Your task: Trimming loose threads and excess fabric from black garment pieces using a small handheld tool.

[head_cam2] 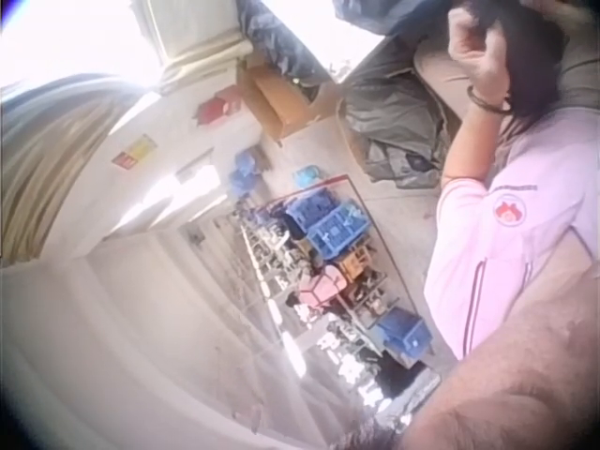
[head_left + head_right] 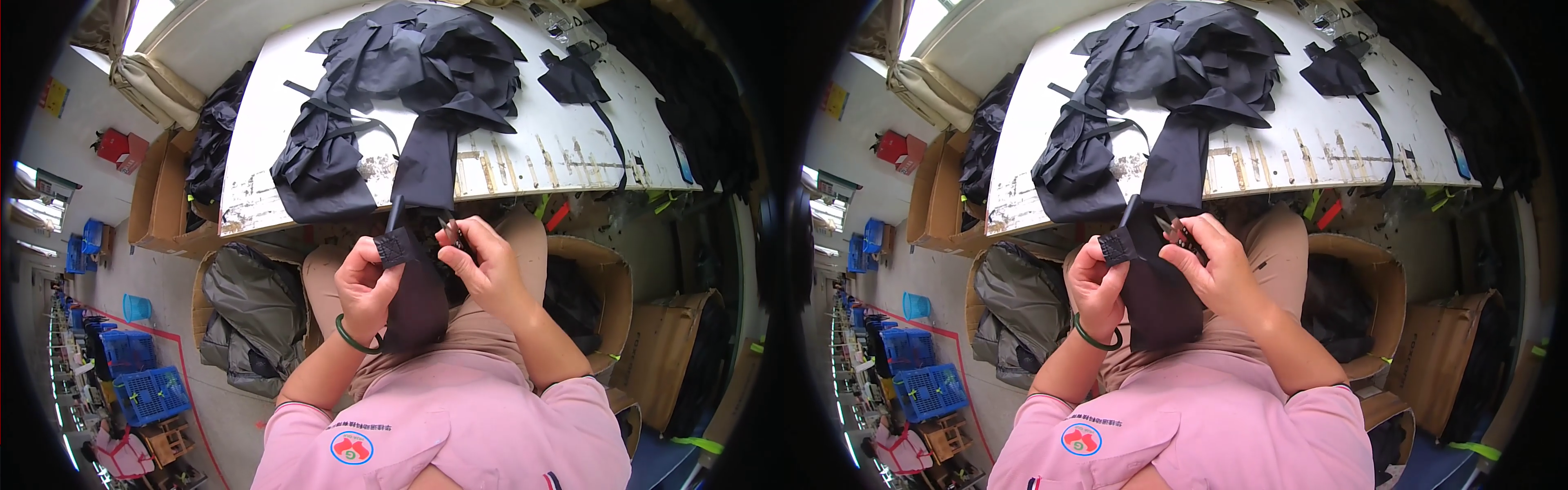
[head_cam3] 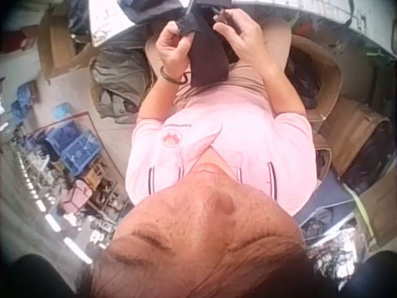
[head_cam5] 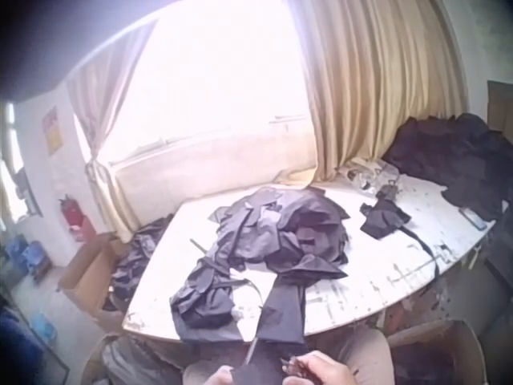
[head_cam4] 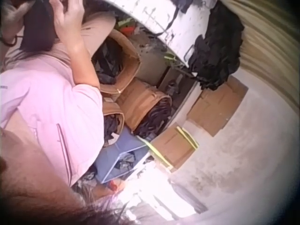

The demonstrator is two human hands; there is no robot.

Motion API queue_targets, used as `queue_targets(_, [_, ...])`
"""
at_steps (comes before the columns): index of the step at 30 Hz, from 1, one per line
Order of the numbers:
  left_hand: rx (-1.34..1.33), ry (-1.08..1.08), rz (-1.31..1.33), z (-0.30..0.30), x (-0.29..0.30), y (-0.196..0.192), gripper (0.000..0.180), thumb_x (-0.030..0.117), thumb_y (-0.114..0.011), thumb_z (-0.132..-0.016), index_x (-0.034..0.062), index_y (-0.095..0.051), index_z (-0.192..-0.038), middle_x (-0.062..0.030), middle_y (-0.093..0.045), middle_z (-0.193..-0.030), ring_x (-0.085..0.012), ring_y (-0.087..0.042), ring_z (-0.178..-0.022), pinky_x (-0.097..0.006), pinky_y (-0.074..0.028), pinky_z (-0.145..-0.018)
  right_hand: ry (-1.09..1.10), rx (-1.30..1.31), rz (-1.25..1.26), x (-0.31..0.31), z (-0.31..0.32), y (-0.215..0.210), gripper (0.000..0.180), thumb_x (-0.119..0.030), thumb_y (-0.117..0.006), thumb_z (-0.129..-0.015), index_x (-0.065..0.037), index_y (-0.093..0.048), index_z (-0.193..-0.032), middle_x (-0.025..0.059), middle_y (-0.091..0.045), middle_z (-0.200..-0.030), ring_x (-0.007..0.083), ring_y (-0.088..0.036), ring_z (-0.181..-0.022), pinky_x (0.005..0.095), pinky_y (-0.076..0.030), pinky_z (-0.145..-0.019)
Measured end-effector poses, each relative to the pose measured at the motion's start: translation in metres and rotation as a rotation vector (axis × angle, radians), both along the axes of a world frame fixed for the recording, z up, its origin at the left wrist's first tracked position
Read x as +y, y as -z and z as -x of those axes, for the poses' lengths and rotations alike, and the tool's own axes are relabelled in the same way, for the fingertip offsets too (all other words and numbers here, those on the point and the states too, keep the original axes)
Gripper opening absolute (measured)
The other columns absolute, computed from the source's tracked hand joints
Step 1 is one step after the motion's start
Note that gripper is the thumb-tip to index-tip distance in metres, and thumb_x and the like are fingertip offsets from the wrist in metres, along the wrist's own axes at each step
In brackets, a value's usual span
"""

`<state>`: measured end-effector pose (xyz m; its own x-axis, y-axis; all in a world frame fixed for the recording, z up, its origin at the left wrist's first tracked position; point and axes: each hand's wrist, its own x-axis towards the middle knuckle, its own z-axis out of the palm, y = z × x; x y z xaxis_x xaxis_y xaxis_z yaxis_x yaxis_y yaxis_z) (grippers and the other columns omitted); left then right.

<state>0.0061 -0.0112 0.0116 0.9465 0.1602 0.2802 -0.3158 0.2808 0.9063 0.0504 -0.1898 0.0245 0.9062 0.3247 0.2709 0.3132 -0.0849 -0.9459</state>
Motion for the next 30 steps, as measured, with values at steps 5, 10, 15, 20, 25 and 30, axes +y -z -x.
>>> queue_targets(5, [-0.029,-0.111,-0.092,0.000,0.000,0.007,0.014,-0.012,-0.061,-0.081,0.0010,-0.057,-0.086,-0.0020,-0.054,-0.090,-0.0083,-0.051,-0.080,-0.021,-0.041,-0.073,-0.256,0.513,-0.193,0.005,0.022,-0.001,0.022,-0.024,-0.066,-0.091,-0.005,-0.056,-0.091,-0.0047,-0.050,-0.071,0.0026,-0.046,-0.060,0.0194,-0.038,-0.052])
queue_targets(10, [-0.064,-0.157,-0.150,0.004,0.000,0.010,0.015,-0.011,-0.064,-0.080,0.0009,-0.057,-0.087,-0.0032,-0.055,-0.093,-0.0097,-0.053,-0.082,-0.022,-0.043,-0.074,-0.385,0.722,-0.266,0.011,0.025,0.006,0.026,-0.028,-0.064,-0.092,-0.006,-0.055,-0.083,-0.0047,-0.050,-0.062,0.0020,-0.045,-0.054,0.0197,-0.036,-0.047])
queue_targets(15, [-0.079,-0.170,-0.220,0.008,0.000,0.016,0.015,-0.010,-0.065,-0.079,0.0008,-0.058,-0.087,-0.0047,-0.055,-0.093,-0.0110,-0.054,-0.082,-0.022,-0.043,-0.074,-0.278,0.541,-0.121,0.017,0.027,0.004,0.030,-0.029,-0.069,-0.088,-0.004,-0.054,-0.079,-0.0011,-0.049,-0.060,0.0046,-0.045,-0.053,0.0220,-0.037,-0.048])
queue_targets(20, [-0.097,-0.183,-0.279,0.010,-0.001,0.020,0.016,-0.010,-0.066,-0.078,0.0005,-0.058,-0.086,-0.0059,-0.055,-0.093,-0.0119,-0.054,-0.082,-0.022,-0.044,-0.073,-0.145,0.185,0.052,0.018,0.026,0.000,0.033,-0.028,-0.072,-0.083,-0.002,-0.053,-0.079,0.0087,-0.049,-0.059,0.0158,-0.044,-0.050,0.0293,-0.040,-0.048])
queue_targets(25, [-0.122,-0.189,-0.307,0.012,-0.001,0.023,0.017,-0.010,-0.068,-0.076,0.0008,-0.059,-0.085,-0.0064,-0.056,-0.091,-0.0126,-0.055,-0.079,-0.023,-0.045,-0.070,-0.132,0.136,0.097,0.017,0.025,0.000,0.034,-0.030,-0.072,-0.083,-0.002,-0.054,-0.080,0.0094,-0.052,-0.060,0.0187,-0.048,-0.050,0.0300,-0.041,-0.049])
queue_targets(30, [-0.113,-0.188,-0.302,0.014,-0.002,0.023,0.017,-0.009,-0.068,-0.076,0.0011,-0.060,-0.086,-0.0067,-0.056,-0.090,-0.0130,-0.055,-0.079,-0.023,-0.044,-0.069,-0.126,0.136,0.108,0.015,0.027,0.004,0.034,-0.031,-0.071,-0.084,-0.002,-0.054,-0.080,0.0100,-0.053,-0.060,0.0202,-0.050,-0.050,0.0309,-0.042,-0.049])
